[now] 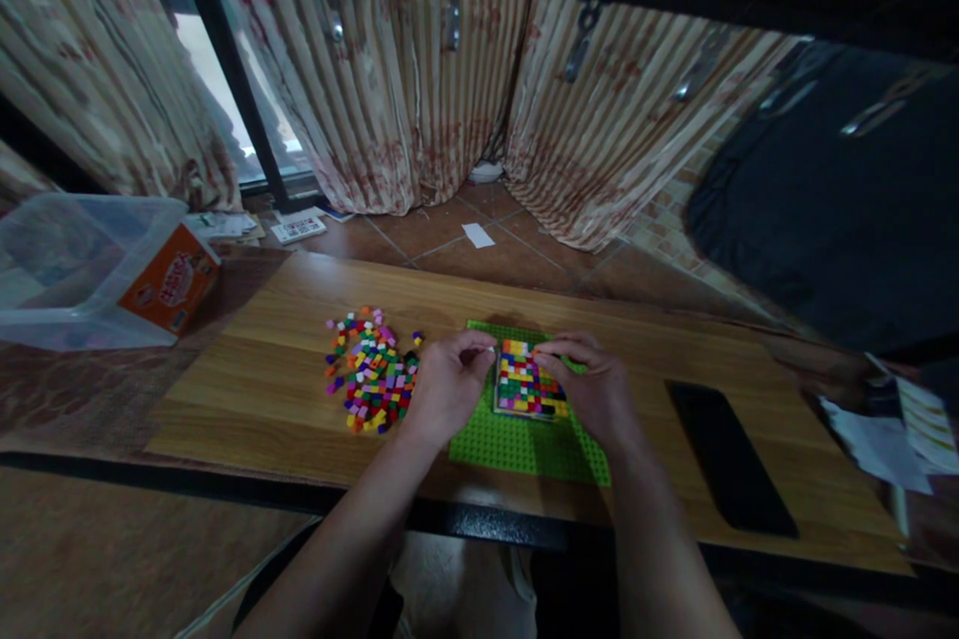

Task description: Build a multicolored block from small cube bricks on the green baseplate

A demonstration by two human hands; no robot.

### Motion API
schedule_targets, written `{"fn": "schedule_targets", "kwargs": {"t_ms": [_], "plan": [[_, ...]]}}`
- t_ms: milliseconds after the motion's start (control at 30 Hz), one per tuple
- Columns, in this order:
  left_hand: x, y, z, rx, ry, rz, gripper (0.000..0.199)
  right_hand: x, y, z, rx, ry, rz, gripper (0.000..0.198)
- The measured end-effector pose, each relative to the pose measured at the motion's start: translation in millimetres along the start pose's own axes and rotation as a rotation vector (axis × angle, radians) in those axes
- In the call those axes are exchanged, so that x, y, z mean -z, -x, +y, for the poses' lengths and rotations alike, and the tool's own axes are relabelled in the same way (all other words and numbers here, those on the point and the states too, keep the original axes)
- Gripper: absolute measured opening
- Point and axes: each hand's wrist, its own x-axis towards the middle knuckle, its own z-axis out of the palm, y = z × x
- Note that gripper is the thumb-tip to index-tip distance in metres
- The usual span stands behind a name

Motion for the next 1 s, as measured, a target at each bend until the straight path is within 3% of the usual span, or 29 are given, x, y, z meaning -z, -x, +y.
{"fn": "schedule_targets", "kwargs": {"t_ms": [233, 400, 700, 1000], "plan": [[1.3, 0.3, -1.4, -0.025, -0.042, -0.015, 0.012, -5.3, -5.6, -0.6, -0.017, 0.015, 0.02, 0.015], [1.5, 1.0, 0.7, -0.017, -0.056, -0.026, 0.013, -8.4, -8.5, -0.1, -0.109, 0.007, 0.05, 0.023], [-0.4, 2.7, 3.9, -0.02, -0.048, -0.043, 0.016, -8.7, -8.7, 0.1, -0.383, -0.204, -0.071, 0.036], [-1.6, 4.9, 8.0, 0.002, -0.111, -0.063, 0.016, -9.1, -12.2, -3.8, -0.424, -0.316, -0.096, 0.032]]}}
